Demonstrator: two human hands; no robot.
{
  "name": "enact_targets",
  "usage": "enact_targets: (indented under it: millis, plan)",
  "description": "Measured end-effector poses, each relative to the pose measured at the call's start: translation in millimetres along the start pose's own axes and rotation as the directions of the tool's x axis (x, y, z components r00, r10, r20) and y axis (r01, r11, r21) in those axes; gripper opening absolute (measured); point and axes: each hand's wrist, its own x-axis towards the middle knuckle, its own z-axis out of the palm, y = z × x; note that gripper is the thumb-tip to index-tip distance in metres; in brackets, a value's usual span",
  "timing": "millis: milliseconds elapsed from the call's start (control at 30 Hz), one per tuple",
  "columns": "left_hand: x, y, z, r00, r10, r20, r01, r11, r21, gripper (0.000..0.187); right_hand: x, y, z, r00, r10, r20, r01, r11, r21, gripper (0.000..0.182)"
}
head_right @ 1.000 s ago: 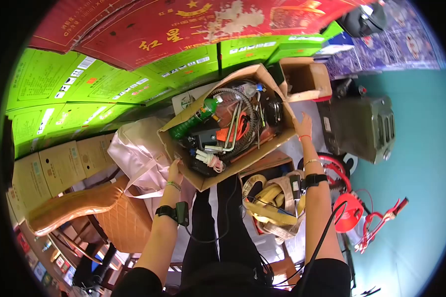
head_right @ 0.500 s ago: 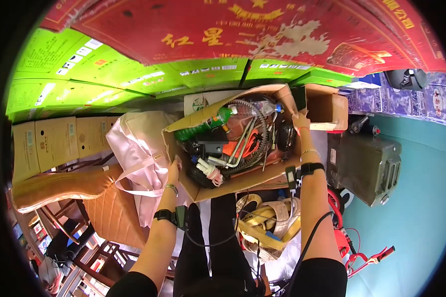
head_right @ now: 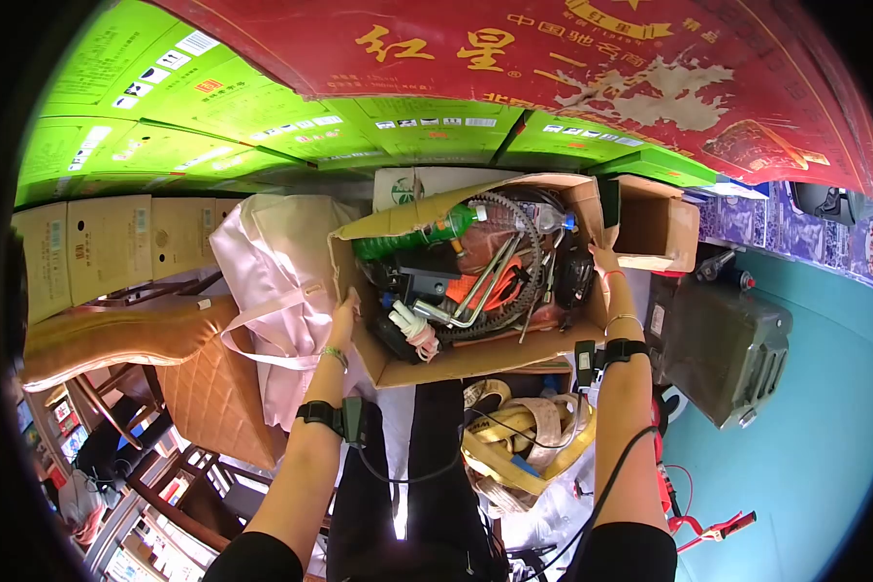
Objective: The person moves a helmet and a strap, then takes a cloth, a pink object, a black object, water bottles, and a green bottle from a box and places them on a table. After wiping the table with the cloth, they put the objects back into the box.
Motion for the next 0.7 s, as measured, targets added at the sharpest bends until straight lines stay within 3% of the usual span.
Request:
enact_targets:
  millis: [167,233,300,333,500,533,567,667,700]
  plan:
    - [-5.7,10.5,8.2,0.999,-0.001,0.035,0.002,1.000,-0.024,0.022,16.5,18.5,7.2,0.998,0.013,-0.063,-0.011,0.999,0.038,0.050]
    - [-31.8,11.2,15.1,0.997,-0.035,-0.068,0.031,0.998,-0.063,0.024,13.9,30.3,4.3,0.997,0.022,-0.069,-0.019,0.999,0.046,0.050]
    - [-49.3,8.6,7.4,1.000,-0.016,-0.023,0.015,0.998,-0.053,0.028,-4.2,38.0,0.5,0.995,-0.079,-0.060,0.085,0.992,0.090,0.046]
    - [-58.2,8.5,0.3,1.000,-0.002,0.020,0.003,0.999,-0.043,0.034,-16.1,40.9,-3.4,0.998,-0.058,-0.029,0.061,0.992,0.109,0.045]
    - [-108.0,23.1,-56.9,0.999,-0.046,0.023,0.046,0.999,0.009,0.042,-133.5,50.4,-16.9,0.982,0.089,0.165,-0.121,0.973,0.195,0.041]
    - [-112.6,22.8,-76.8,0.986,-0.135,0.094,0.131,0.990,0.044,0.042,-158.4,45.8,-17.9,0.973,0.118,0.199,-0.157,0.968,0.196,0.041]
    - [-129.0,38.4,-85.2,0.986,-0.164,0.042,0.158,0.980,0.118,0.041,-184.2,46.7,-19.4,0.964,0.142,0.225,-0.191,0.959,0.209,0.040]
    - [-171.4,56.9,-116.4,0.983,-0.184,-0.023,0.185,0.979,0.079,0.043,-272.7,21.4,-23.9,0.960,0.186,0.211,-0.249,0.911,0.329,0.034]
    - [-185.2,55.3,-127.4,0.994,-0.107,-0.018,0.108,0.993,0.054,0.044,-305.2,7.9,-26.1,0.963,0.206,0.175,-0.262,0.876,0.406,0.031]
